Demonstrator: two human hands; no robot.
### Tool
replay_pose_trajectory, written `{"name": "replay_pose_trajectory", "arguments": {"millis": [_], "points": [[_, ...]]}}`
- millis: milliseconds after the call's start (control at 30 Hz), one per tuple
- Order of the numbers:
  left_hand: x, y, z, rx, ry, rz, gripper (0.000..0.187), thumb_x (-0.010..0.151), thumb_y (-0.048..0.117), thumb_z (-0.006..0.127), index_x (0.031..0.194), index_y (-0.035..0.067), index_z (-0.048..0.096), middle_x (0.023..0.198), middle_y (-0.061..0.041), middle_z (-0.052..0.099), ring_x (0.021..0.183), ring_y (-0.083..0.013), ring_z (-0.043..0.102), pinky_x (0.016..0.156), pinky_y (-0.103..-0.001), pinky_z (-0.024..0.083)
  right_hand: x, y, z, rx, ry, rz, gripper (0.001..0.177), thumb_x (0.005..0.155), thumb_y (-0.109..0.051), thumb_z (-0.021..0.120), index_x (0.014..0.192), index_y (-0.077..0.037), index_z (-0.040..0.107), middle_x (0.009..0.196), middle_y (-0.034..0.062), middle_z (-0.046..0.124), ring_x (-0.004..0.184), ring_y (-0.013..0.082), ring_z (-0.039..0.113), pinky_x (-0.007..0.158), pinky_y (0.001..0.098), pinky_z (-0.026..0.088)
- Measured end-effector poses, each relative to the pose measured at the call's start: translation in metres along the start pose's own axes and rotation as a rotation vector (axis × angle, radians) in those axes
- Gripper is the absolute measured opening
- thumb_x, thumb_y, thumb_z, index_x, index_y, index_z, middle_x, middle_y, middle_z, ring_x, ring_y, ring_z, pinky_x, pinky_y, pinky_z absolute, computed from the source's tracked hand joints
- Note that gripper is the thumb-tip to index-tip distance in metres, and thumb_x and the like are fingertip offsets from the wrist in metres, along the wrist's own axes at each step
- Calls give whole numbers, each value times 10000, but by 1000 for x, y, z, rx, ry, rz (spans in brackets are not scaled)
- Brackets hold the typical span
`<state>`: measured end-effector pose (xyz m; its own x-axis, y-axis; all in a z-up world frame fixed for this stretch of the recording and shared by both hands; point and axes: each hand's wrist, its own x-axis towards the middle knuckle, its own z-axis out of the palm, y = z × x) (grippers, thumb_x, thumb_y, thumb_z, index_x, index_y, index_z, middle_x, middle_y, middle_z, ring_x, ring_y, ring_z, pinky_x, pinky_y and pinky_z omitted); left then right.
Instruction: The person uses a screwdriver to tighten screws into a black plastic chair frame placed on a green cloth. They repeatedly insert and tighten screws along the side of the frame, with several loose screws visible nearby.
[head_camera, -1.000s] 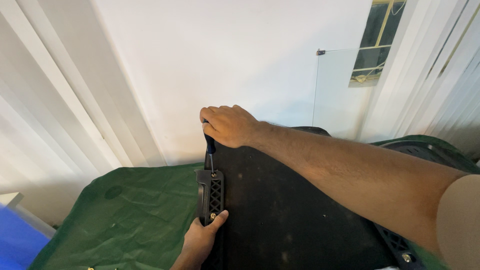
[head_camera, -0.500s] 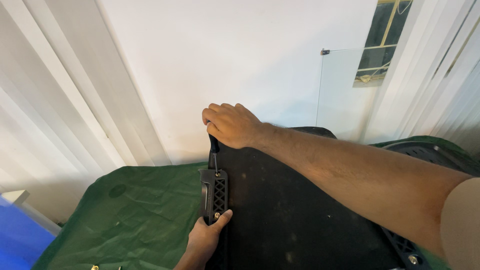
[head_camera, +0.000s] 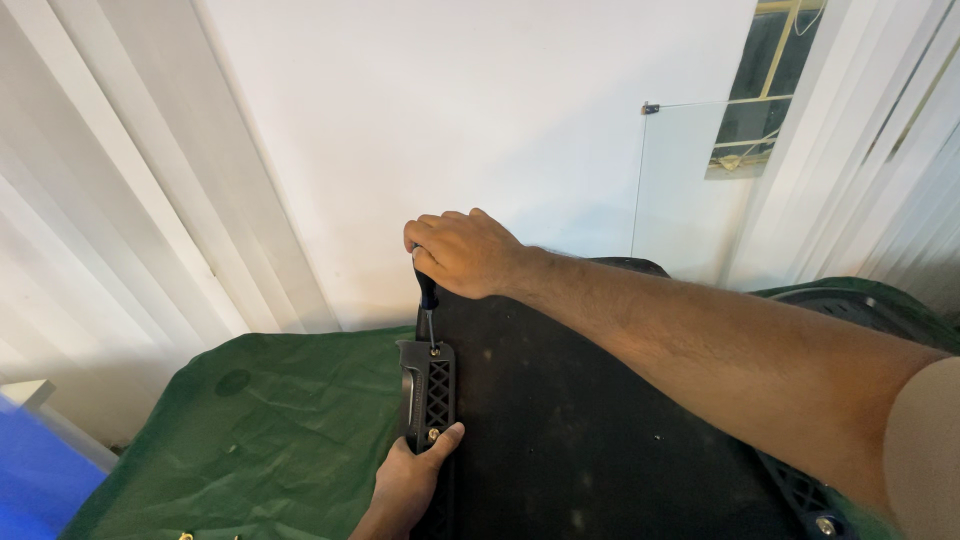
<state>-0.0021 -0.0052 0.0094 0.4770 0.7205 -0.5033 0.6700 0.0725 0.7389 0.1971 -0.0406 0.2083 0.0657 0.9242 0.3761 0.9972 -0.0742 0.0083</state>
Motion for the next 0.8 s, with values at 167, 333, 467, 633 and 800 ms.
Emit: {"name": "replay_pose_trajectory", "arguments": {"millis": [167, 333, 467, 633, 800], "points": [[0, 0, 1, -6, -5, 30, 835, 799, 642, 739, 1310, -5, 611, 1176, -176, 721, 1145, -311, 713, 1022, -459, 556, -1, -4, -3, 49, -38, 4, 283, 1050, -283, 354, 1182, -156, 570, 947, 26, 689, 814, 195, 673, 828, 522, 468], [3, -3, 1, 1, 20, 67, 798, 765, 658, 743, 1251, 31, 654, 1156, -155, 732, 1113, -285, 715, 1028, -438, 543, -1, -10, -14, 29, -126, 97, 328, 1089, -392, 344, 1152, -164, 570, 847, 12, 712, 767, 197, 680, 862, 491, 490], [9, -3, 2, 64, 19, 25, 822, 782, 695, 731, 1226, 7, 654, 1155, -184, 725, 1098, -301, 721, 1015, -447, 559, -2, -6, -12, 7, -137, 99, 323, 1076, -359, 351, 1141, -146, 584, 891, 20, 724, 799, 190, 682, 865, 504, 463], [19, -9, 3, 46, 11, 51, 852, 761, 710, 731, 1238, 10, 633, 1160, -179, 716, 1112, -304, 718, 1035, -449, 556, -5, 0, -4, -3, -10, 6, 271, 1012, -233, 379, 1130, -135, 602, 1005, 48, 680, 857, 200, 669, 803, 491, 497], [25, -12, 5, 70, 24, 51, 836, 773, 710, 733, 1249, 30, 639, 1188, -172, 695, 1159, -304, 671, 1079, -456, 501, -4, -7, -7, 27, -74, 47, 283, 1047, -285, 354, 1195, -145, 550, 982, 34, 676, 818, 202, 680, 811, 501, 494]]}}
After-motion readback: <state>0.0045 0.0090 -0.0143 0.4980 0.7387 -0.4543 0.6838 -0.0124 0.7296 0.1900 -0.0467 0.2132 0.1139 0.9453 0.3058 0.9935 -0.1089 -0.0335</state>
